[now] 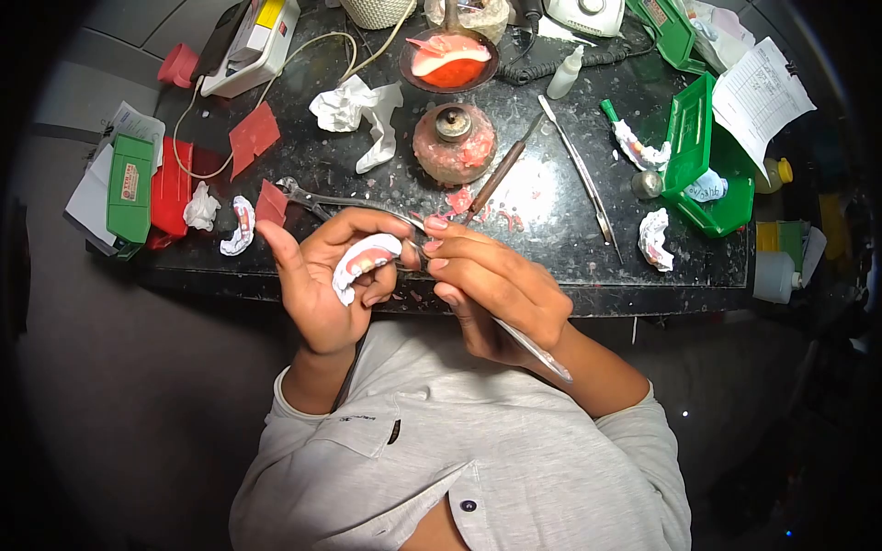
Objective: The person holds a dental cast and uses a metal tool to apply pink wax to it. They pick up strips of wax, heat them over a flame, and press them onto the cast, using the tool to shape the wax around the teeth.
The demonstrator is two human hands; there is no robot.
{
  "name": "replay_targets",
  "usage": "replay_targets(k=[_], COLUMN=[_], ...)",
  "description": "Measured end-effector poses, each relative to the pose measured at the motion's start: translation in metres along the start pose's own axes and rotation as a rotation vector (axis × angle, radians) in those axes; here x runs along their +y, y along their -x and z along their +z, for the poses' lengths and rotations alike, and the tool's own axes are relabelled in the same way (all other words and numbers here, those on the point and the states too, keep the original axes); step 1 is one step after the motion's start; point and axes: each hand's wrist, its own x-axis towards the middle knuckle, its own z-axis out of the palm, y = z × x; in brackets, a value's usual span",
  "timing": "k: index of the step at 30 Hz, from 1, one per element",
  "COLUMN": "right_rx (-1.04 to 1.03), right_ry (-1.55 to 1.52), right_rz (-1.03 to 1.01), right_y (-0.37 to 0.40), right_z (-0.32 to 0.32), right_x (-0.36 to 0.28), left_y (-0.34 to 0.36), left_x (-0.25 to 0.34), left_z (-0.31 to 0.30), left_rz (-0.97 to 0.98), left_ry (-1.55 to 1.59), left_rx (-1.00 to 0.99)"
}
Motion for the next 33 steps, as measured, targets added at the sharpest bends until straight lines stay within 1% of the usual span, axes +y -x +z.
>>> replay_targets(k=[2, 3, 4, 6, 7, 9, 10, 12, 13, 15, 16, 18, 19, 20, 22, 26, 28, 29, 33], right_rx=[0.089, 0.090, 0.105, 0.121, 0.141, 0.161, 0.182, 0.203, 0.203, 0.204, 0.205, 0.207, 0.213, 0.219, 0.219, 0.225, 0.228, 0.230, 0.215], right_ry=[-0.013, -0.014, 0.005, 0.021, -0.004, -0.027, -0.049, -0.070, -0.076, -0.081, -0.084, -0.088, -0.095, -0.102, -0.104, -0.131, -0.137, -0.144, -0.136], right_rz=[-0.015, -0.018, -0.005, 0.008, 0.001, -0.005, -0.012, -0.018, -0.010, -0.001, -0.002, -0.003, -0.009, -0.015, -0.009, 0.013, 0.011, 0.010, 0.008], right_y=[0.002, 0.003, 0.005, 0.007, 0.007, 0.008, 0.009, 0.010, 0.010, 0.011, 0.011, 0.010, 0.010, 0.009, 0.010, 0.012, 0.012, 0.012, 0.012], right_z=[0.002, 0.002, 0.000, 0.001, 0.002, 0.004, 0.006, 0.007, 0.006, 0.006, 0.007, 0.007, 0.008, 0.008, 0.008, 0.008, 0.007, 0.007, 0.005], right_x=[0.002, 0.003, 0.002, 0.004, 0.005, 0.008, 0.010, 0.011, 0.011, 0.011, 0.011, 0.012, 0.012, 0.012, 0.012, 0.013, 0.014, 0.014, 0.014], left_y=[-0.004, -0.006, -0.008, -0.010, -0.009, -0.007, -0.008, -0.010, -0.010, -0.010, -0.010, -0.010, -0.008, -0.007, -0.006, -0.001, -0.001, 0.000, -0.002], left_x=[0.003, -0.004, -0.005, -0.004, -0.002, 0.005, 0.005, 0.004, 0.001, -0.002, -0.001, 0.004, 0.001, 0.001, 0.003, 0.001, 0.003, -0.001, -0.006], left_z=[0.000, -0.011, -0.014, -0.017, -0.016, -0.012, -0.013, -0.016, -0.017, -0.020, -0.020, -0.019, -0.018, -0.018, -0.019, -0.009, -0.008, -0.007, -0.012], left_rz=[-0.035, -0.051, -0.049, -0.110, -0.110, -0.252, -0.253, -0.258, -0.259, -0.214, -0.215, -0.206, -0.189, -0.190, -0.161, -0.147, -0.190, -0.191, -0.195], left_ry=[0.215, 0.336, 0.334, 0.577, 0.575, 0.663, 0.663, 0.777, 0.777, 0.812, 0.813, 0.668, 0.772, 0.772, 0.566, 0.596, 0.450, 0.435, 0.457], left_rx=[-0.026, -0.134, -0.135, -0.286, -0.286, -0.203, -0.203, -0.311, -0.311, -0.395, -0.394, -0.414, -0.422, -0.422, -0.420, -0.363, -0.322, -0.291, -0.340])
